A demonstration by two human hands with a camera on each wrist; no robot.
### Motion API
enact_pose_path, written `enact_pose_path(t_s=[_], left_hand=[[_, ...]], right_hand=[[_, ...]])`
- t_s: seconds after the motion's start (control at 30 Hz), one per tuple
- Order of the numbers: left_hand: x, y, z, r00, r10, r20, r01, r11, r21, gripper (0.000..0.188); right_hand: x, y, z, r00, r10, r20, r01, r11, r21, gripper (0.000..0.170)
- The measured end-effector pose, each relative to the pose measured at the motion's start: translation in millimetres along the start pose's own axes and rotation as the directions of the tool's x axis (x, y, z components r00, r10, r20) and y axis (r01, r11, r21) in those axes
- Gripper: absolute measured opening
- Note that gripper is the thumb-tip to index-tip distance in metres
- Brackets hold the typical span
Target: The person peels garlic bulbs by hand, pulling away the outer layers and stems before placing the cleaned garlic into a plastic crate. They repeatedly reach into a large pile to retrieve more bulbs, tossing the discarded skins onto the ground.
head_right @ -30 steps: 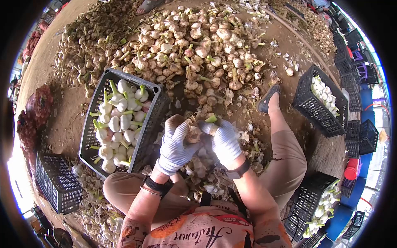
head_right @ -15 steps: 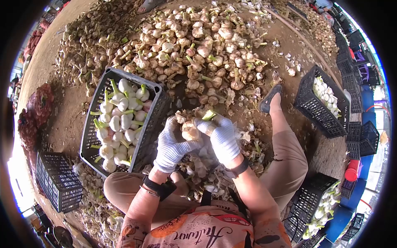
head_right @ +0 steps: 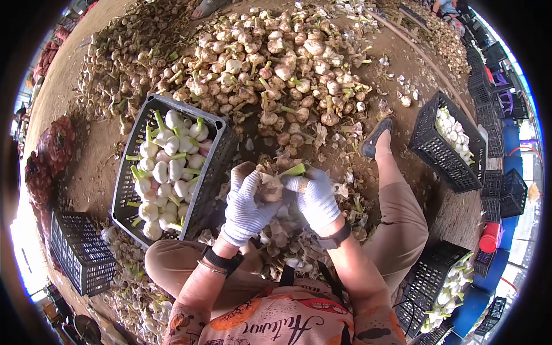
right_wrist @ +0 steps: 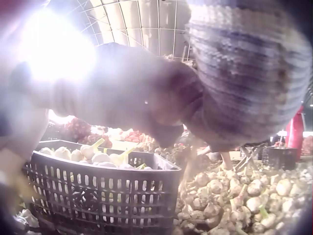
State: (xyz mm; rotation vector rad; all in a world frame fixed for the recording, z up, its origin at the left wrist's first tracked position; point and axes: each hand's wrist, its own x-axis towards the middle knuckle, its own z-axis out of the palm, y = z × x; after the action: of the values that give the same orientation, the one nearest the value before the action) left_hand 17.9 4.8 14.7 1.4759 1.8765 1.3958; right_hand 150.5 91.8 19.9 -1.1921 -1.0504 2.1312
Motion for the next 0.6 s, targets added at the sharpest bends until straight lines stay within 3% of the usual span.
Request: enact_pose_path(t_s=[0.03, 0.1, 0.13, 0.17, 0.23, 0.27, 0.3, 0.37, 0.43, 0.47, 0.53, 0.57, 0.6], left_hand=[[1.1, 1.3, -2.6, 1.000, 0.001, -0.001, -0.001, 1.000, 0.001, 0.058], [5.3, 5.8, -11.5, 0.965, -0.231, 0.121, 0.251, 0.950, -0.184, 0.060], [3.7, 1.9, -10.6, 0.923, -0.343, 0.177, 0.385, 0.784, -0.486, 0.064], [2.6, -1.5, -8.0, 0.840, -0.435, 0.323, 0.493, 0.368, -0.788, 0.063], [1.4, -8.2, -15.0, 0.774, -0.383, 0.504, 0.514, -0.086, -0.854, 0.059], [0.1, -9.2, -16.0, 0.772, -0.389, 0.502, 0.513, -0.084, -0.854, 0.059], [-1.2, -9.7, -16.8, 0.765, -0.390, 0.513, 0.503, -0.136, -0.854, 0.055], [-1.6, -7.4, -15.4, 0.759, -0.389, 0.522, 0.488, -0.189, -0.852, 0.052], [0.1, -1.9, -12.7, 0.728, -0.461, 0.507, 0.450, -0.237, -0.861, 0.051], [-3.1, -9.8, -12.4, 0.741, -0.391, 0.546, 0.484, -0.254, -0.838, 0.051], [-3.9, -12.7, -15.4, 0.730, -0.399, 0.555, 0.502, -0.238, -0.831, 0.051], [-3.6, -13.2, -16.0, 0.719, -0.406, 0.563, 0.521, -0.222, -0.825, 0.052], [0.6, -8.0, -13.2, 0.764, -0.440, 0.471, 0.457, -0.146, -0.877, 0.052]], right_hand=[[-1.0, -0.3, 1.4, 0.998, -0.059, -0.014, 0.058, 0.997, -0.055, 0.012], [1.8, 4.4, -4.9, 0.992, -0.120, 0.025, 0.122, 0.986, -0.111, 0.014], [2.7, 5.2, -6.5, 0.982, -0.177, 0.066, 0.185, 0.969, -0.163, 0.015], [0.9, 4.2, -7.3, 0.982, -0.177, 0.067, 0.186, 0.969, -0.162, 0.015], [-12.4, -19.7, 9.6, 0.991, -0.041, 0.124, 0.061, 0.985, -0.161, 0.020], [-14.1, -28.7, 12.4, 0.962, -0.146, 0.230, 0.226, 0.899, -0.376, 0.024], [-13.7, -31.1, 13.4, 0.962, -0.143, 0.232, 0.223, 0.901, -0.373, 0.024], [-11.9, -35.3, 12.4, 0.869, -0.302, 0.392, 0.486, 0.671, -0.560, 0.027], [-8.7, -39.6, 9.8, 0.865, -0.233, 0.445, 0.471, 0.684, -0.558, 0.032], [-8.1, -40.8, 10.1, 0.850, -0.240, 0.470, 0.492, 0.682, -0.542, 0.033], [-9.5, -42.9, 12.1, 0.834, -0.246, 0.493, 0.512, 0.680, -0.526, 0.034], [-10.9, -44.3, 15.7, 0.887, -0.198, 0.417, 0.380, 0.827, -0.415, 0.034], [-12.0, -44.5, 18.8, 0.928, -0.130, 0.349, 0.234, 0.932, -0.277, 0.033]])
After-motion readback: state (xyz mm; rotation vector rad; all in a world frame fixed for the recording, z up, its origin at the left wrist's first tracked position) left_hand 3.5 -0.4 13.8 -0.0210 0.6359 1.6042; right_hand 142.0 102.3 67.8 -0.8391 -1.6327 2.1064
